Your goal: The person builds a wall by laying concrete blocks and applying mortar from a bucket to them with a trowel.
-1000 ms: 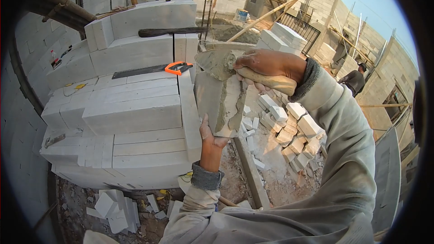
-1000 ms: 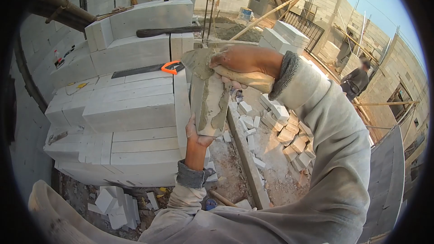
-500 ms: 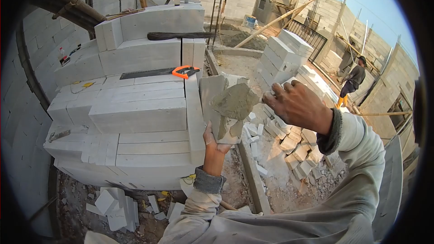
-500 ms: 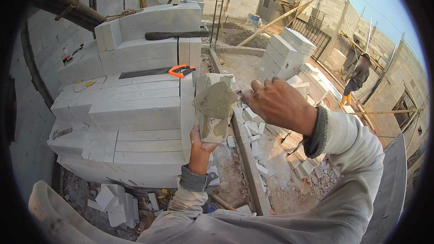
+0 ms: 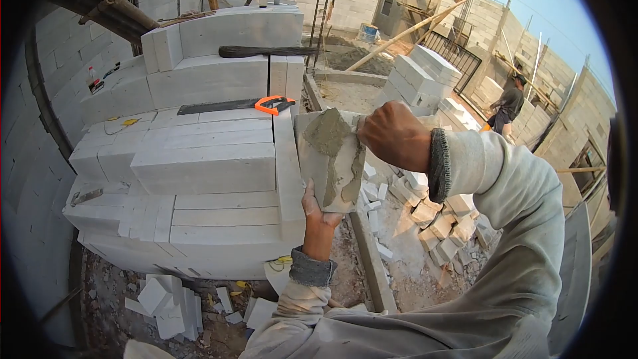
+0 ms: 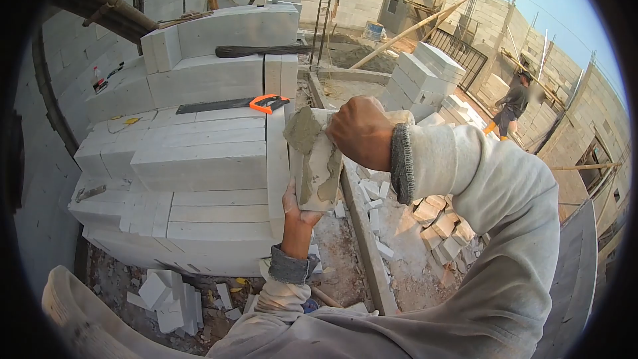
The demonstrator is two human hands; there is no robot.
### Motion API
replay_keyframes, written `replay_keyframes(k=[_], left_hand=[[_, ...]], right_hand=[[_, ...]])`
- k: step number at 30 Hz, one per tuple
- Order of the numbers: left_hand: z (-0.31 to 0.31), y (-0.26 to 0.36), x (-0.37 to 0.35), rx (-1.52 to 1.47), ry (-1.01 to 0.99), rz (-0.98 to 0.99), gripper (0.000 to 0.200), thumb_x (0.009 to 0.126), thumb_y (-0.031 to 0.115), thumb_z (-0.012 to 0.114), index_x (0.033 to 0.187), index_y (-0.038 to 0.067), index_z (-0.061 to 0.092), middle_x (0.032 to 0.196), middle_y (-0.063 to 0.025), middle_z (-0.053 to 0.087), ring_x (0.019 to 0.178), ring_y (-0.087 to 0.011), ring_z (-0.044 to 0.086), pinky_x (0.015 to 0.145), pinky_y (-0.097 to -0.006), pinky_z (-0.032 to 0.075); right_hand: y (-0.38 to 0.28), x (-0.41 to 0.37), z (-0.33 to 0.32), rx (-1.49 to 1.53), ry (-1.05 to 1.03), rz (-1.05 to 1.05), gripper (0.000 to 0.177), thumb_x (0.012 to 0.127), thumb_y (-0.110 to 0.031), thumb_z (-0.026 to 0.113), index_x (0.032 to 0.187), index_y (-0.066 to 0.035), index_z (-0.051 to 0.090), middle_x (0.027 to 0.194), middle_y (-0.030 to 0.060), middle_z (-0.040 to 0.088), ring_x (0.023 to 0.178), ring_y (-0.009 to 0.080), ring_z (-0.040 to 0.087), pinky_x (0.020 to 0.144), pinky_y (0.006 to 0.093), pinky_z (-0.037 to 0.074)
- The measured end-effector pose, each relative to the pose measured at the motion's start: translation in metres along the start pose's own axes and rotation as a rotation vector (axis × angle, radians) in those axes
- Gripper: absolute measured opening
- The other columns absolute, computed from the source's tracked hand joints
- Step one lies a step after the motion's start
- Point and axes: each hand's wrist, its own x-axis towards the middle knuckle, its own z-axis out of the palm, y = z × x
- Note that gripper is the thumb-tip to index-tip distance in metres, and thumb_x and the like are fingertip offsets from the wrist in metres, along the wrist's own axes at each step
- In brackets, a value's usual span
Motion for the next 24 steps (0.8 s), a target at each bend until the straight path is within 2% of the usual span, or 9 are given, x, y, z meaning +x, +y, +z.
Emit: replay_keyframes(k=[2,9,13,16,18,19,21,22,24], left_hand=[[-0.002,0.002,0.004,-0.054,-0.035,-0.007,0.052,0.105,0.040,0.033,0.145,0.007,0.040,0.143,-0.0170,0.049,0.128,-0.0385,0.050,0.105,-0.0586,0.043],[0.019,-0.002,-0.001,-0.017,-0.001,0.009,0.048,0.103,0.036,0.035,0.138,0.005,0.050,0.135,-0.0180,0.057,0.120,-0.0370,0.057,0.100,-0.0553,0.048],[0.009,0.001,0.004,-0.082,-0.041,-0.006,0.052,0.103,0.041,0.033,0.140,0.007,0.047,0.137,-0.0181,0.055,0.122,-0.0381,0.055,0.099,-0.0571,0.047],[0.007,0.001,0.008,-0.134,-0.066,-0.011,0.054,0.104,0.043,0.030,0.142,0.009,0.045,0.140,-0.0179,0.052,0.124,-0.0378,0.054,0.099,-0.0573,0.047],[0.005,0.001,0.010,-0.098,-0.070,-0.004,0.052,0.104,0.042,0.030,0.141,0.009,0.046,0.140,-0.0172,0.052,0.123,-0.0367,0.055,0.099,-0.0554,0.048],[0.003,-0.001,0.012,-0.136,-0.096,-0.008,0.053,0.104,0.045,0.033,0.140,0.008,0.046,0.138,-0.0152,0.054,0.123,-0.0341,0.055,0.100,-0.0510,0.048],[-0.043,-0.016,0.050,-0.282,-0.727,-0.024,0.054,0.103,0.047,0.037,0.140,0.009,0.046,0.136,-0.0137,0.055,0.122,-0.0321,0.055,0.101,-0.0490,0.048],[-0.055,-0.020,0.054,-0.298,-0.790,-0.030,0.054,0.102,0.046,0.040,0.140,0.008,0.045,0.137,-0.0143,0.053,0.123,-0.0324,0.053,0.102,-0.0490,0.047],[-0.047,-0.022,0.019,-0.229,-0.325,0.061,0.056,0.099,0.044,0.045,0.141,0.007,0.042,0.138,-0.0155,0.051,0.126,-0.0332,0.050,0.103,-0.0490,0.044]], right_hand=[[-0.005,0.005,0.004,-0.056,-0.002,0.045,0.009,0.087,-0.013,0.062,0.084,-0.005,0.063,0.072,0.0087,0.067,0.066,0.0214,0.068,0.056,0.0337,0.050],[-0.023,0.029,0.002,-0.233,0.000,0.362,0.011,0.087,-0.012,0.061,0.092,-0.002,0.057,0.079,0.0096,0.068,0.067,0.0225,0.068,0.052,0.0356,0.052],[0.050,0.035,-0.014,-0.023,0.339,0.365,0.012,0.086,-0.010,0.059,0.084,0.002,0.056,0.064,0.0147,0.061,0.062,0.0251,0.067,0.051,0.0398,0.052],[0.091,0.019,-0.034,0.391,0.471,0.238,0.031,0.086,-0.020,0.065,0.088,0.010,0.060,0.072,0.0172,0.064,0.059,0.0294,0.066,0.058,0.0411,0.054],[0.050,-0.001,-0.089,1.119,0.233,0.325,0.037,0.084,-0.025,0.071,0.086,0.010,0.061,0.068,0.0133,0.062,0.054,0.0235,0.065,0.054,0.0359,0.052],[0.029,0.005,-0.087,1.393,0.212,0.206,0.036,0.082,-0.026,0.073,0.084,0.009,0.061,0.066,0.0115,0.062,0.053,0.0206,0.065,0.052,0.0331,0.052],[-0.029,0.022,-0.075,1.828,0.132,0.097,0.033,0.081,-0.025,0.076,0.081,0.005,0.063,0.065,0.0095,0.062,0.049,0.0167,0.063,0.049,0.0290,0.050],[-0.069,0.036,-0.065,1.985,0.076,0.121,0.031,0.081,-0.025,0.076,0.079,0.003,0.063,0.065,0.0093,0.063,0.048,0.0156,0.063,0.047,0.0277,0.050],[-0.145,0.076,-0.046,2.476,-0.026,0.128,0.026,0.081,-0.019,0.075,0.085,0.003,0.062,0.071,0.0070,0.061,0.052,0.0175,0.064,0.046,0.0277,0.051]])
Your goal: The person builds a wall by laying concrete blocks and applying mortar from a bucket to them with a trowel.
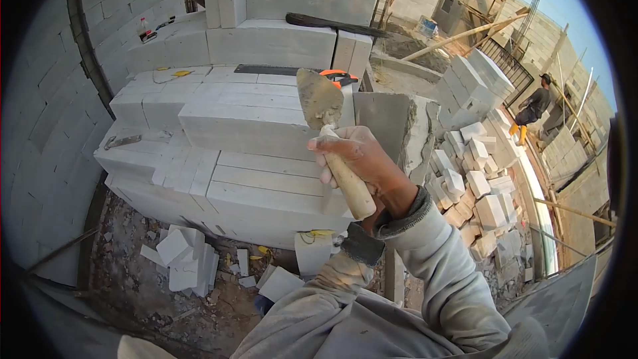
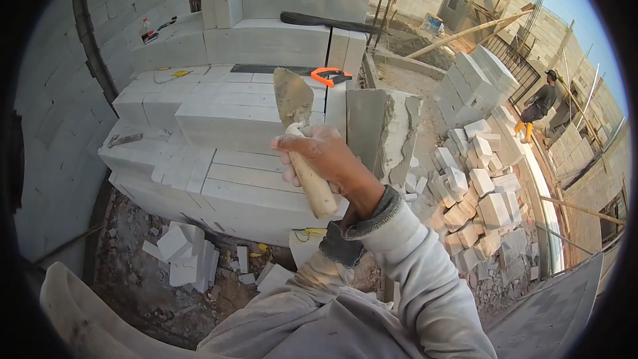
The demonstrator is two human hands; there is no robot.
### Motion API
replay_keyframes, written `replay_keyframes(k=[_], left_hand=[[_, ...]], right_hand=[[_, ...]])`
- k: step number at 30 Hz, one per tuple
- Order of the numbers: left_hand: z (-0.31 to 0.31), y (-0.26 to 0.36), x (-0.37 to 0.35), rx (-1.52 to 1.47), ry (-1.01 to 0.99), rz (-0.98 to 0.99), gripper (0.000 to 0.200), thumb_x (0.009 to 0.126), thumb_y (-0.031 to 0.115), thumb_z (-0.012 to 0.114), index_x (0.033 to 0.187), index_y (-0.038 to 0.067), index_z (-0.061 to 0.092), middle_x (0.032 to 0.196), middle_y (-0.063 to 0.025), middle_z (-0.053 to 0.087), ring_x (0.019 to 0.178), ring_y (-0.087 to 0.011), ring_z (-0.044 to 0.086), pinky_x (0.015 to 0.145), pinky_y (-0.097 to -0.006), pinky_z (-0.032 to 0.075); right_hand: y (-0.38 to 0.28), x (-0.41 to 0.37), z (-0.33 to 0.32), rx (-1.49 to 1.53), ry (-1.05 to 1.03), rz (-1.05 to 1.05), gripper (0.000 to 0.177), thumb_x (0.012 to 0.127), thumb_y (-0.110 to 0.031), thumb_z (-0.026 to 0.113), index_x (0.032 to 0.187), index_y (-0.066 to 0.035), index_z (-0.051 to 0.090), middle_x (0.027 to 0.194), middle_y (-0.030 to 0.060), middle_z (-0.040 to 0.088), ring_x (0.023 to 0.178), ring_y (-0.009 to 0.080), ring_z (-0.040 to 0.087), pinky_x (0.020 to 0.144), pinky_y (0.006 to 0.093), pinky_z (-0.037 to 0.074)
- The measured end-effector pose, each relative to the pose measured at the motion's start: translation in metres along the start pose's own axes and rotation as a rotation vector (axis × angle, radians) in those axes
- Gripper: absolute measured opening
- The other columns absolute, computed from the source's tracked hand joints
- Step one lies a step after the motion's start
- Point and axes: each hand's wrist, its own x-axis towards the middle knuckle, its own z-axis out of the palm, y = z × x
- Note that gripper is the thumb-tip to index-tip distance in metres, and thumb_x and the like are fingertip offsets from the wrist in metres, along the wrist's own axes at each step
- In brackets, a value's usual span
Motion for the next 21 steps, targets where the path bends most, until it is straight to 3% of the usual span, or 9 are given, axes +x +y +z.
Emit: replay_keyframes(k=[4,7,10,12,14,15,18,20,21], left_hand=[[0.013,-0.003,-0.020,0.082,0.225,0.065,0.064,0.094,0.040,0.057,0.144,0.005,0.037,0.142,-0.0178,0.045,0.130,-0.0347,0.044,0.107,-0.0491,0.040],[0.019,-0.009,-0.012,0.087,0.257,0.080,0.072,0.090,0.037,0.066,0.145,0.004,0.034,0.144,-0.0196,0.041,0.134,-0.0358,0.040,0.110,-0.0491,0.036],[0.007,-0.015,0.003,0.124,0.258,0.118,0.082,0.086,0.033,0.075,0.147,0.002,0.030,0.147,-0.0213,0.037,0.137,-0.0370,0.036,0.112,-0.0491,0.033],[-0.060,-0.017,0.030,0.275,0.141,0.161,0.076,0.088,0.029,0.073,0.147,0.008,0.031,0.145,-0.0191,0.038,0.133,-0.0363,0.041,0.111,-0.0482,0.037],[-0.027,-0.019,0.022,0.182,0.215,0.137,0.076,0.088,0.027,0.072,0.147,0.005,0.031,0.144,-0.0204,0.040,0.133,-0.0369,0.041,0.112,-0.0474,0.036],[-0.021,-0.013,0.017,0.179,0.225,0.119,0.073,0.089,0.028,0.070,0.147,0.004,0.032,0.143,-0.0205,0.041,0.133,-0.0370,0.042,0.111,-0.0477,0.036],[-0.009,0.002,0.007,0.192,0.260,0.081,0.067,0.091,0.029,0.063,0.146,0.003,0.035,0.143,-0.0206,0.044,0.131,-0.0373,0.044,0.111,-0.0486,0.037],[0.002,0.012,-0.001,0.202,0.294,0.045,0.063,0.093,0.030,0.059,0.145,0.003,0.036,0.142,-0.0207,0.045,0.130,-0.0376,0.046,0.110,-0.0491,0.038],[0.009,0.017,0.000,0.213,0.297,0.028,0.061,0.094,0.030,0.057,0.145,0.002,0.037,0.142,-0.0207,0.046,0.130,-0.0377,0.047,0.110,-0.0494,0.038]], right_hand=[[0.082,0.098,0.051,0.647,0.064,0.117,0.015,0.082,-0.010,0.069,0.091,-0.004,0.059,0.075,0.0068,0.057,0.056,0.0182,0.060,0.045,0.0319,0.049],[0.130,0.184,0.046,0.267,0.157,0.208,0.016,0.078,-0.007,0.067,0.089,-0.006,0.056,0.076,0.0068,0.055,0.059,0.0198,0.058,0.047,0.0365,0.049],[0.139,0.240,0.048,0.251,0.267,0.183,0.035,0.069,-0.019,0.072,0.096,-0.004,0.055,0.082,0.0061,0.052,0.061,0.0196,0.052,0.050,0.0402,0.042],[0.135,0.259,0.042,0.317,0.283,0.084,0.041,0.076,-0.026,0.073,0.105,-0.003,0.055,0.089,0.0082,0.057,0.065,0.0224,0.057,0.053,0.0408,0.047],[0.123,0.278,0.032,0.425,0.232,-0.006,0.048,0.081,-0.031,0.072,0.114,0.000,0.055,0.096,0.0116,0.062,0.073,0.0253,0.064,0.059,0.0406,0.051],[0.122,0.281,0.031,0.220,0.264,-0.019,0.050,0.085,-0.033,0.071,0.118,0.001,0.055,0.103,0.0133,0.062,0.084,0.0257,0.064,0.068,0.0369,0.052],[0.084,0.148,0.050,-0.519,0.243,-0.095,0.065,0.091,-0.036,0.069,0.135,0.006,0.046,0.127,0.0205,0.060,0.112,0.0291,0.063,0.093,0.0350,0.049],[0.070,0.037,0.041,-0.179,-0.113,-0.431,0.069,0.093,-0.031,0.067,0.144,0.006,0.038,0.132,0.0222,0.058,0.120,0.0291,0.060,0.098,0.0372,0.047],[0.047,-0.031,0.021,-0.389,-0.169,-0.452,0.065,0.093,-0.022,0.068,0.146,0.004,0.040,0.122,0.0204,0.066,0.122,0.0251,0.060,0.101,0.0355,0.046]])
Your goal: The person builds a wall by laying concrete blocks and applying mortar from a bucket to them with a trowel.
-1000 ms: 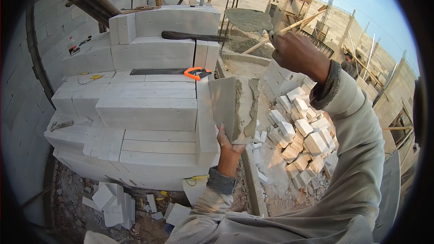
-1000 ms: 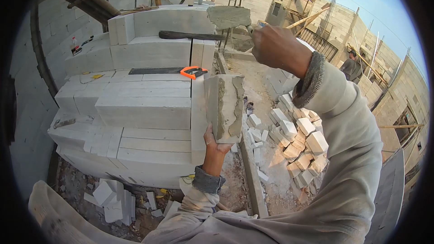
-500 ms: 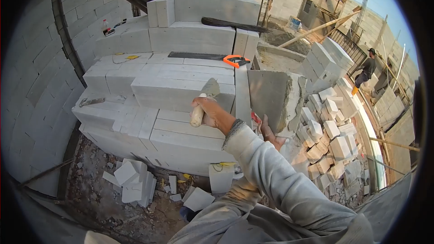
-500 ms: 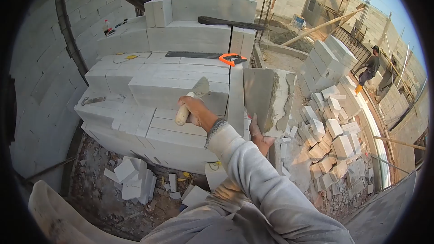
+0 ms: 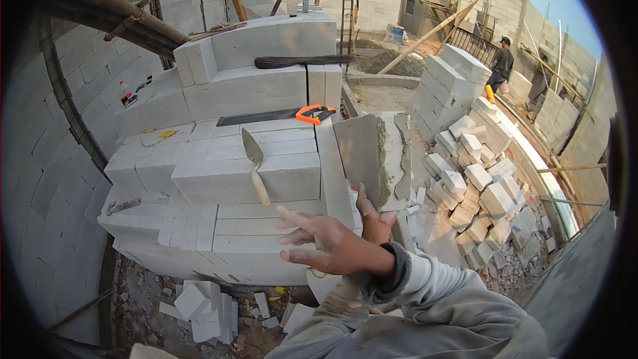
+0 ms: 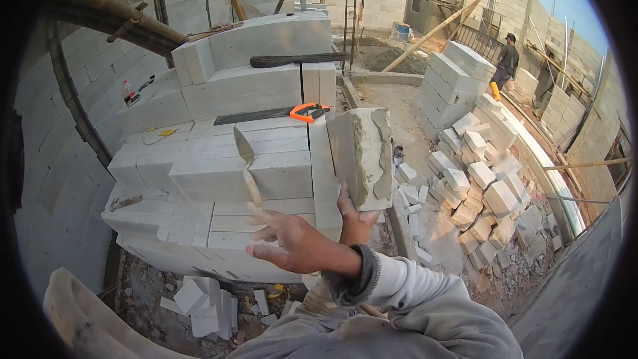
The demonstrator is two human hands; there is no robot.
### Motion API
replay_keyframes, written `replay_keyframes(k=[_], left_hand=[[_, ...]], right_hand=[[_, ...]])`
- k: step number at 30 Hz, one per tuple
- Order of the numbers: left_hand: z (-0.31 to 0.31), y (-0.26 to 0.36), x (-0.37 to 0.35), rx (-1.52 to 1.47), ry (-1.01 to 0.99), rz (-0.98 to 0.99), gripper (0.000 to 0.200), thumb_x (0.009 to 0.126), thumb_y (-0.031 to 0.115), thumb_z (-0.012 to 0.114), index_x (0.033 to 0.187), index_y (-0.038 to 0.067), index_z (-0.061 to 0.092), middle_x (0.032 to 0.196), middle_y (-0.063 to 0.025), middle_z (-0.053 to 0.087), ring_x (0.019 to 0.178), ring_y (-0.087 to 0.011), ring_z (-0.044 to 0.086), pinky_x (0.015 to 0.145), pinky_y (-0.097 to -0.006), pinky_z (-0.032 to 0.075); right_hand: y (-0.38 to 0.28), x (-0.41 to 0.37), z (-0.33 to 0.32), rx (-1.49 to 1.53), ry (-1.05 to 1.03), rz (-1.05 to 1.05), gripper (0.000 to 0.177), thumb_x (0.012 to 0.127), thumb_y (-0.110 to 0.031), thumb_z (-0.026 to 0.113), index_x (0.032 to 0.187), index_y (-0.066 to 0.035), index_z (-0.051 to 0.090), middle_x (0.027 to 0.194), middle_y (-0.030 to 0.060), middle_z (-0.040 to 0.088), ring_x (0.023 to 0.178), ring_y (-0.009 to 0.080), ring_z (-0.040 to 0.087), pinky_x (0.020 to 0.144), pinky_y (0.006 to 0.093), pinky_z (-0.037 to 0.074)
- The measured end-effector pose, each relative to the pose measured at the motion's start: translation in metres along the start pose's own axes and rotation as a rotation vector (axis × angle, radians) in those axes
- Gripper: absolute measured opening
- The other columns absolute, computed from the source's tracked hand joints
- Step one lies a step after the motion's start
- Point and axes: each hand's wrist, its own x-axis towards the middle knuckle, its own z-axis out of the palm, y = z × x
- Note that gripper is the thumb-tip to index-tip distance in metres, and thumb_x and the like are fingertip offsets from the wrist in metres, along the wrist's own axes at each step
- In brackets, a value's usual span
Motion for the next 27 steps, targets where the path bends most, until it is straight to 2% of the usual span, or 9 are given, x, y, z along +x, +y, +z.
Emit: replay_keyframes(k=[3,5,7,9,12,13,15,19,27], left_hand=[[0.024,0.009,0.005,0.029,-0.017,-0.025,0.057,0.097,0.032,0.051,0.144,0.001,0.040,0.142,-0.0208,0.049,0.128,-0.0380,0.049,0.109,-0.0503,0.039],[0.041,0.011,0.007,0.004,-0.034,-0.075,0.054,0.100,0.034,0.041,0.143,0.003,0.043,0.141,-0.0195,0.051,0.126,-0.0377,0.052,0.108,-0.0520,0.041],[0.050,0.011,0.004,-0.032,-0.041,-0.143,0.054,0.104,0.039,0.027,0.141,0.006,0.047,0.139,-0.0167,0.055,0.124,-0.0369,0.055,0.105,-0.0548,0.044],[0.044,0.008,0.002,0.019,-0.020,-0.129,0.053,0.104,0.037,0.027,0.142,0.004,0.046,0.140,-0.0185,0.053,0.125,-0.0377,0.054,0.104,-0.0552,0.044],[0.046,0.011,0.000,0.037,-0.190,-0.186,0.053,0.104,0.035,0.027,0.142,0.003,0.045,0.141,-0.0206,0.052,0.126,-0.0385,0.053,0.105,-0.0558,0.044],[0.047,0.010,-0.004,0.027,-0.276,-0.215,0.052,0.104,0.034,0.027,0.142,0.003,0.045,0.141,-0.0211,0.052,0.126,-0.0387,0.053,0.105,-0.0560,0.043],[0.055,0.005,-0.007,-0.011,-0.086,-0.192,0.050,0.102,0.034,0.030,0.139,0.007,0.049,0.134,-0.0195,0.057,0.117,-0.0403,0.058,0.092,-0.0605,0.046],[0.046,0.005,0.001,-0.014,-0.019,-0.140,0.047,0.101,0.034,0.034,0.135,0.008,0.053,0.129,-0.0186,0.061,0.113,-0.0400,0.060,0.086,-0.0629,0.047],[0.040,-0.004,-0.003,-0.034,-0.049,-0.072,0.044,0.099,0.039,0.049,0.130,0.010,0.057,0.127,-0.0158,0.061,0.111,-0.0341,0.060,0.089,-0.0581,0.049]], right_hand=[[-0.037,-0.113,-0.096,-0.132,-0.030,0.025,0.026,0.092,-0.011,0.064,0.112,0.005,0.070,0.076,0.0121,0.073,0.076,0.0185,0.073,0.077,0.0355,0.058],[0.034,-0.160,-0.161,0.214,0.276,-0.049,0.025,0.090,-0.006,0.062,0.111,0.006,0.068,0.070,0.0088,0.070,0.061,0.0147,0.068,0.057,0.0265,0.055],[0.123,-0.159,-0.227,-0.029,0.541,0.103,0.039,0.090,-0.006,0.058,0.128,0.004,0.059,0.089,0.0120,0.071,0.068,0.0189,0.068,0.062,0.0306,0.056],[0.163,-0.124,-0.251,-0.663,0.501,0.065,0.056,0.091,-0.007,0.056,0.145,-0.001,0.043,0.122,0.0156,0.063,0.094,0.0224,0.068,0.076,0.0338,0.056],[0.227,-0.069,-0.277,-0.741,0.481,-0.089,0.058,0.096,-0.016,0.054,0.150,-0.006,0.035,0.140,0.0143,0.052,0.117,0.0230,0.059,0.091,0.0359,0.052],[0.234,-0.053,-0.286,-0.433,0.518,-0.036,0.057,0.098,-0.019,0.052,0.150,-0.006,0.035,0.142,0.0137,0.051,0.119,0.0223,0.058,0.093,0.0360,0.051],[0.230,-0.019,-0.284,0.184,0.534,0.125,0.054,0.101,-0.026,0.050,0.149,-0.006,0.036,0.145,0.0126,0.048,0.123,0.0210,0.055,0.098,0.0360,0.049],[0.320,0.012,-0.264,0.837,0.421,0.178,0.051,0.104,-0.033,0.046,0.147,-0.005,0.040,0.139,0.0100,0.052,0.119,0.0207,0.057,0.099,0.0361,0.048],[0.302,-0.059,-0.137,1.004,0.307,0.145,0.051,0.103,-0.038,0.046,0.142,-0.005,0.044,0.135,0.0084,0.054,0.117,0.0205,0.056,0.099,0.0354,0.046]])
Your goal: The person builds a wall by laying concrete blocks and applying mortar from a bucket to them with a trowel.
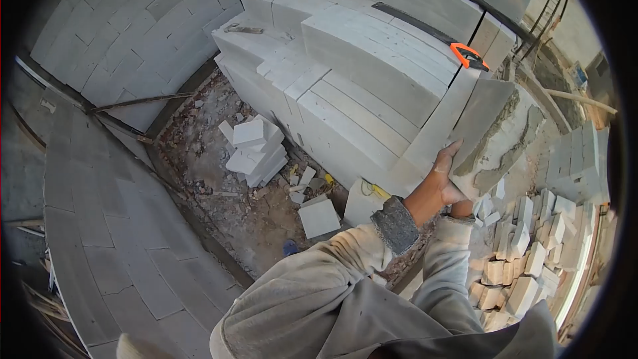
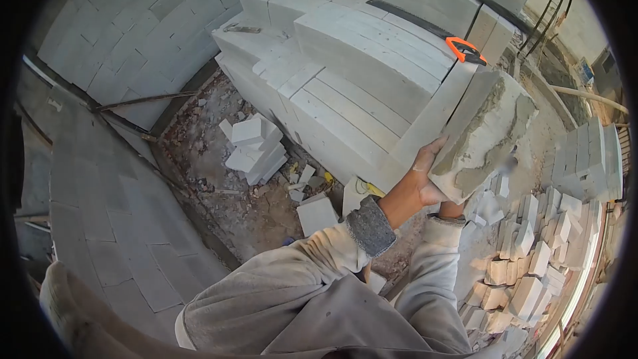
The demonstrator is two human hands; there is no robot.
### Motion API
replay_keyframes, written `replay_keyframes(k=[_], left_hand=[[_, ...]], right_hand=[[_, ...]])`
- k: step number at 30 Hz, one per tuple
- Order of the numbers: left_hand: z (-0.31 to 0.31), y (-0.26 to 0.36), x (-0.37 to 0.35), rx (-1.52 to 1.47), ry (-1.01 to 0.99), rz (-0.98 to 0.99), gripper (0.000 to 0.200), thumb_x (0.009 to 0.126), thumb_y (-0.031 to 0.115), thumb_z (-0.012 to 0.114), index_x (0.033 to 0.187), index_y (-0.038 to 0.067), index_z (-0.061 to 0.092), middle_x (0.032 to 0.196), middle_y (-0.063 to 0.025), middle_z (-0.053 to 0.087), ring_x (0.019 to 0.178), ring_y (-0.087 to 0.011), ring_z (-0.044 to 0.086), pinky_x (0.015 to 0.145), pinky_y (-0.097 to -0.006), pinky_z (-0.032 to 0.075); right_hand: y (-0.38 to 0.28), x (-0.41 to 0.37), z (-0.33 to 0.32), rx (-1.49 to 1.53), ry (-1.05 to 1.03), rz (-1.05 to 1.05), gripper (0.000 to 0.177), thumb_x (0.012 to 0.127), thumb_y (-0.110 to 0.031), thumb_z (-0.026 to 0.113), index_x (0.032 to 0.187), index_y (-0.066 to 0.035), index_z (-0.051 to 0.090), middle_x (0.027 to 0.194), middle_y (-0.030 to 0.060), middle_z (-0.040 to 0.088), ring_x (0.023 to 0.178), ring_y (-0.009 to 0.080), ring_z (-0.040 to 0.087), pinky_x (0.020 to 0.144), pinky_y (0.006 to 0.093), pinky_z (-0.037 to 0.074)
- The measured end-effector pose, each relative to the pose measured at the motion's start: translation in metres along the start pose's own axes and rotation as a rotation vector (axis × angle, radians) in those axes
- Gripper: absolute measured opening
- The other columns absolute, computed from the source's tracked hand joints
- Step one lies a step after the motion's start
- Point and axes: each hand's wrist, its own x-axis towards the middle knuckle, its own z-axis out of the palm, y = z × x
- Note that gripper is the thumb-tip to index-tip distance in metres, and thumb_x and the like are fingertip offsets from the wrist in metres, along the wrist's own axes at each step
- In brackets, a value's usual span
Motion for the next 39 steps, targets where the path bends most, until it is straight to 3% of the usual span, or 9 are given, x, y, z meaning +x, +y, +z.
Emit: replay_keyframes(k=[12,21,26,28,29,31,32,35,39], left_hand=[[-0.011,0.000,-0.051,-0.139,-0.172,-0.145,0.051,0.095,0.041,0.056,0.133,0.008,0.055,0.130,-0.0208,0.055,0.118,-0.0374,0.052,0.094,-0.0549,0.047],[0.072,0.002,-0.223,-0.107,-0.274,-0.364,0.078,0.091,0.048,0.058,0.148,0.002,0.029,0.130,-0.0229,0.034,0.118,-0.0348,0.044,0.094,-0.0517,0.044],[0.111,0.034,-0.357,-0.217,-0.323,-0.507,0.075,0.097,0.045,0.048,0.145,-0.004,0.017,0.117,-0.0178,0.031,0.112,-0.0350,0.044,0.087,-0.0577,0.050],[0.082,0.061,-0.420,-0.196,-0.381,-0.539,0.076,0.099,0.046,0.048,0.147,0.001,0.011,0.119,-0.0223,0.030,0.110,-0.0402,0.046,0.087,-0.0564,0.052],[0.089,0.059,-0.459,-0.180,-0.410,-0.469,0.075,0.099,0.046,0.047,0.147,0.001,0.012,0.120,-0.0231,0.030,0.111,-0.0409,0.047,0.089,-0.0571,0.052],[0.089,0.075,-0.527,-0.117,-0.467,-0.354,0.073,0.100,0.048,0.043,0.147,-0.001,0.015,0.123,-0.0273,0.031,0.110,-0.0424,0.050,0.090,-0.0548,0.055],[0.090,0.087,-0.558,-0.072,-0.515,-0.304,0.074,0.100,0.049,0.042,0.148,-0.001,0.015,0.126,-0.0293,0.031,0.111,-0.0428,0.051,0.089,-0.0526,0.057],[0.081,0.122,-0.642,0.174,-0.607,-0.039,0.079,0.100,0.050,0.041,0.152,-0.002,0.013,0.139,-0.0382,0.025,0.117,-0.0397,0.053,0.079,-0.0413,0.062],[0.067,0.182,-0.677,1.018,-0.474,0.651,0.083,0.096,0.048,0.052,0.152,-0.001,0.015,0.145,-0.0307,0.027,0.132,-0.0339,0.042,0.102,-0.0478,0.046]], right_hand=[[-0.013,-0.023,0.085,-0.015,0.016,-0.220,0.054,0.101,-0.046,0.047,0.136,-0.004,0.048,0.129,0.0067,0.056,0.112,0.0204,0.055,0.099,0.0348,0.043],[-0.043,-0.094,0.218,0.313,0.133,-0.281,0.061,0.101,-0.051,0.046,0.139,-0.004,0.045,0.132,0.0074,0.054,0.115,0.0234,0.053,0.103,0.0363,0.040],[-0.013,-0.089,0.275,0.426,0.117,-0.645,0.062,0.105,-0.047,0.038,0.150,-0.005,0.032,0.147,0.0100,0.042,0.130,0.0266,0.044,0.110,0.0383,0.036],[0.029,-0.075,0.258,-0.296,0.368,-0.994,0.062,0.104,-0.047,0.039,0.149,-0.005,0.033,0.148,0.0113,0.041,0.130,0.0286,0.044,0.109,0.0401,0.037],[0.053,-0.069,0.251,-0.554,0.467,-1.136,0.064,0.103,-0.048,0.039,0.149,-0.005,0.033,0.148,0.0126,0.040,0.130,0.0296,0.044,0.108,0.0405,0.037],[0.092,-0.085,0.312,-0.001,0.089,-0.916,0.070,0.099,-0.053,0.041,0.148,-0.004,0.034,0.145,0.0155,0.041,0.128,0.0307,0.044,0.105,0.0413,0.039],[0.091,-0.111,0.360,0.558,-0.244,-0.480,0.072,0.096,-0.054,0.042,0.147,-0.004,0.035,0.144,0.0156,0.042,0.128,0.0307,0.045,0.104,0.0426,0.040],[0.155,-0.099,0.425,0.558,0.010,-0.442,0.079,0.088,-0.057,0.043,0.147,-0.005,0.036,0.143,0.0151,0.044,0.128,0.0330,0.045,0.103,0.0480,0.041],[0.231,-0.090,0.512,0.720,0.008,-0.387,0.078,0.086,-0.054,0.042,0.147,-0.006,0.036,0.145,0.0153,0.043,0.130,0.0354,0.045,0.103,0.0513,0.041]])
